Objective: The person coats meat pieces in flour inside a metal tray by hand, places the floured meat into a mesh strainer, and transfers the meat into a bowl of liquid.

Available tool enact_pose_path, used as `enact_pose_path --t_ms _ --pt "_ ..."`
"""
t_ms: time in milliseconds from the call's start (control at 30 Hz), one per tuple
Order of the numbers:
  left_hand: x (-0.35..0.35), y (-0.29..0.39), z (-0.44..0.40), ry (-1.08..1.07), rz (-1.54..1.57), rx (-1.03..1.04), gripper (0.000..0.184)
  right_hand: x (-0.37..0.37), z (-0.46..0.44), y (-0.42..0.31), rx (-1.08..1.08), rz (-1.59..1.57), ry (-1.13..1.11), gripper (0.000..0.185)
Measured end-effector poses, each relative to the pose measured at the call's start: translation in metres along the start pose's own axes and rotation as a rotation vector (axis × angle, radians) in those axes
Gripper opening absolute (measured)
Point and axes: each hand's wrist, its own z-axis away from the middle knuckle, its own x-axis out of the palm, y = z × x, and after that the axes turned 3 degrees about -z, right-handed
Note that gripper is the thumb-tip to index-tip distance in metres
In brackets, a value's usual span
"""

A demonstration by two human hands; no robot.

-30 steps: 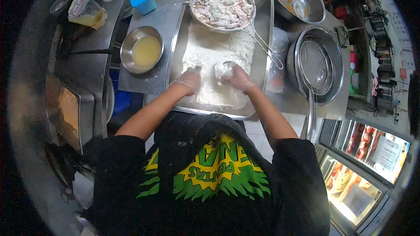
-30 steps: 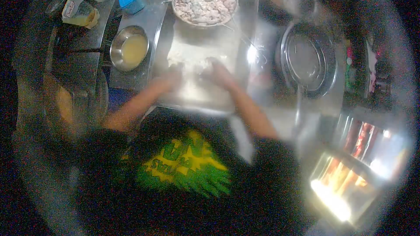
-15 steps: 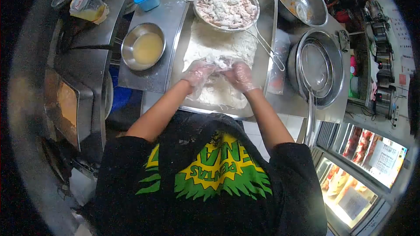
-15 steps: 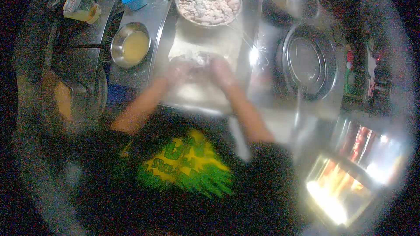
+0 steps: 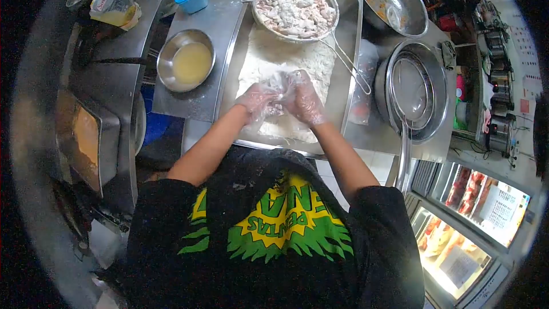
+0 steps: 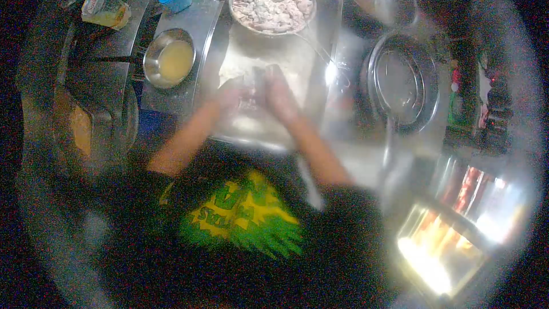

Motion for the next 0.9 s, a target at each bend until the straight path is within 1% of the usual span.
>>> enact_pose_path --t_ms 33,67,100,133,167,200,233,267,300,333,400,433,467,500,533,567,600,633,667,700,733,767,800,867,900 --pt "-0.003 -0.01 -0.006 0.03 0.269 -0.085 0.029 0.002 -0.003 -0.003 0.237 -0.564 0.109 0.054" --pt "-0.006 -0.02 -0.011 0.062 0.538 -0.171 0.029 0.002 0.001 0.014 0.259 -0.616 0.107 0.052" --pt "-0.012 -0.026 -0.014 0.062 0.538 -0.172 0.029 0.003 0.006 0.031 0.281 -0.668 0.106 0.051" --pt "-0.017 -0.031 -0.016 0.116 0.399 -0.143 0.03 0.004 0.011 0.049 0.303 -0.72 0.107 0.05" --pt "-0.019 -0.034 -0.017 0.168 0.259 -0.115 0.031 0.0 0.012 0.068 0.345 -0.259 -0.025 0.046" --pt "-0.016 -0.028 -0.012 0.164 0.258 -0.119 0.031 0.004 0.014 0.091 0.37 -0.027 -0.085 0.045" --pt "-0.012 -0.016 -0.006 0.223 0.186 -0.164 0.03 0.009 0.015 0.114 0.386 0.205 -0.151 0.043" --pt "-0.01 -0.008 -0.004 0.284 0.111 -0.202 0.029 0.02 0.012 0.144 0.387 0.398 -0.293 0.041" --pt "-0.014 -0.014 -0.009 0.281 0.104 -0.199 0.029 0.021 0.009 0.144 0.388 0.493 -0.359 0.04" --pt "-0.021 -0.019 -0.013 0.263 -0.29 -0.038 0.031 0.016 0.0 0.134 0.384 0.588 -0.427 0.039" --pt "-0.027 -0.027 -0.016 0.241 -0.685 0.126 0.034 0.01 -0.004 0.101 0.514 0.558 -0.323 0.032" --pt "-0.02 -0.015 -0.008 0.361 -0.788 0.139 0.038 0.021 0.004 0.12 0.512 0.557 -0.319 0.032" --pt "-0.016 -0.007 -0.002 0.482 -0.887 0.15 0.042 0.043 0.021 0.159 0.257 0.723 -0.341 0.03" --pt "-0.017 -0.007 0.0 0.485 -0.885 0.149 0.042 0.05 0.022 0.173 0.125 0.799 -0.357 0.029" --pt "-0.018 -0.008 0.001 0.469 -0.947 0.177 0.044 0.051 0.018 0.178 -0.009 0.879 -0.361 0.029" --pt "-0.019 -0.008 0.002 0.454 -1.008 0.207 0.046 0.051 0.013 0.186 0.262 0.546 -0.341 0.028" --pt "-0.017 -0.002 0.006 0.458 -1.006 0.206 0.046 0.045 0.007 0.183 0.519 0.204 -0.312 0.028" --pt "-0.017 0.005 0.01 0.429 -0.986 0.181 0.045 0.043 0.004 0.178 0.514 0.204 -0.318 0.028" --pt "-0.016 0.008 0.014 0.4 -0.966 0.154 0.045 0.044 0.004 0.17 0.738 -0.359 -0.033 0.026" --pt "-0.019 0.004 0.012 0.398 -0.963 0.145 0.045 0.039 0.004 0.155 0.846 -0.648 0.1 0.025" --pt "-0.024 0.001 0.006 0.311 -0.984 0.086 0.043 0.035 0.004 0.139 0.936 -0.929 0.271 0.025" --pt "-0.028 -0.002 -0.001 0.223 -1.005 0.031 0.042 0.017 -0.004 0.114 0.82 -0.877 0.218 0.024" --pt "-0.028 -0.003 -0.005 0.218 -1.008 0.032 0.042 0.007 -0.008 0.101 0.704 -0.823 0.168 0.023" --pt "-0.026 -0.004 -0.011 0.246 -0.936 0.116 0.035 0.061 0.017 0.167 0.467 -0.301 0.084 0.026" --pt "-0.02 0.005 -0.012 0.241 -0.94 0.117 0.035 0.057 0.017 0.158 0.556 -0.461 0.099 0.028"
